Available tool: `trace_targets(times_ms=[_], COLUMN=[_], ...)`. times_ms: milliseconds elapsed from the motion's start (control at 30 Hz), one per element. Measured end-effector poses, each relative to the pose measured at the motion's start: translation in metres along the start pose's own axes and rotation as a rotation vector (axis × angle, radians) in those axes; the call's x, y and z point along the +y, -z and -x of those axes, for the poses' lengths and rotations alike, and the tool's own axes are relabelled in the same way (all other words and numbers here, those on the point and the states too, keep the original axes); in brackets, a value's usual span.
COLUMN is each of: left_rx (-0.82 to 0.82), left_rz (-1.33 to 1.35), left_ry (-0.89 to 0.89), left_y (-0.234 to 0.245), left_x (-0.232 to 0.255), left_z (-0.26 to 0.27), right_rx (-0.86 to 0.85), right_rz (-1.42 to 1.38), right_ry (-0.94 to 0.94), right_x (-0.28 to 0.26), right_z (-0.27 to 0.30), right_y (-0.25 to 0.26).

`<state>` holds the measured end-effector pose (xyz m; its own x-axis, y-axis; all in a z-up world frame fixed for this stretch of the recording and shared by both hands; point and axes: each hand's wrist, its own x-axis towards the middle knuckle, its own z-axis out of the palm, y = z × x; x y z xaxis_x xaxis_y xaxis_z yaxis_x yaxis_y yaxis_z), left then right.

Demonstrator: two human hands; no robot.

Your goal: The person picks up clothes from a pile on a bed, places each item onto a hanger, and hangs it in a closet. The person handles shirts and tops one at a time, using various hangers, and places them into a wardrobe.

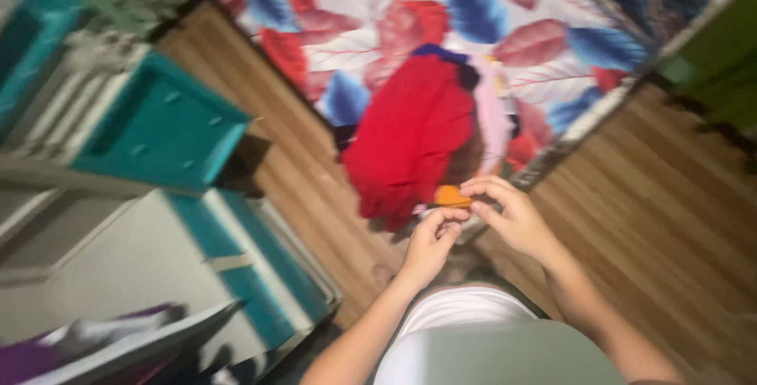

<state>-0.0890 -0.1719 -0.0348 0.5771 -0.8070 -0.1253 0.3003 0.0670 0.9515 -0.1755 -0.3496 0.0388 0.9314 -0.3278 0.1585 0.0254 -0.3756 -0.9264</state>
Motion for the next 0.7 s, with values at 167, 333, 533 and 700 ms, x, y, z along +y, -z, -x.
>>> trace_targets(times_ms=[167,333,533,700], left_rx=[-0.086,-0.181,-0.353,-0.368], left_rz=[-0.025,0.072,-0.286,-0.606], left_ry=[0.047,0.092,0.210,0.023], left_y=[-0.103,-0.187,-0.229,-0.242], left_x=[-0.018,-0.031,-0.032,-0.044], left_z=[-0.046,-0.081,-0.137,-0.207], right_rx=[0.014,0.146,0.279,0.356], right_rz=[0.004,-0.003,-0.193,-0.274], right_ry=[-0.048,-0.208,-0.295,-0.469], right_x=[0.035,0.048,0.098,0.164], right_z=[0.042,0.074,0.089,0.077], right_y=[0.094,0.176,0.238,0.270])
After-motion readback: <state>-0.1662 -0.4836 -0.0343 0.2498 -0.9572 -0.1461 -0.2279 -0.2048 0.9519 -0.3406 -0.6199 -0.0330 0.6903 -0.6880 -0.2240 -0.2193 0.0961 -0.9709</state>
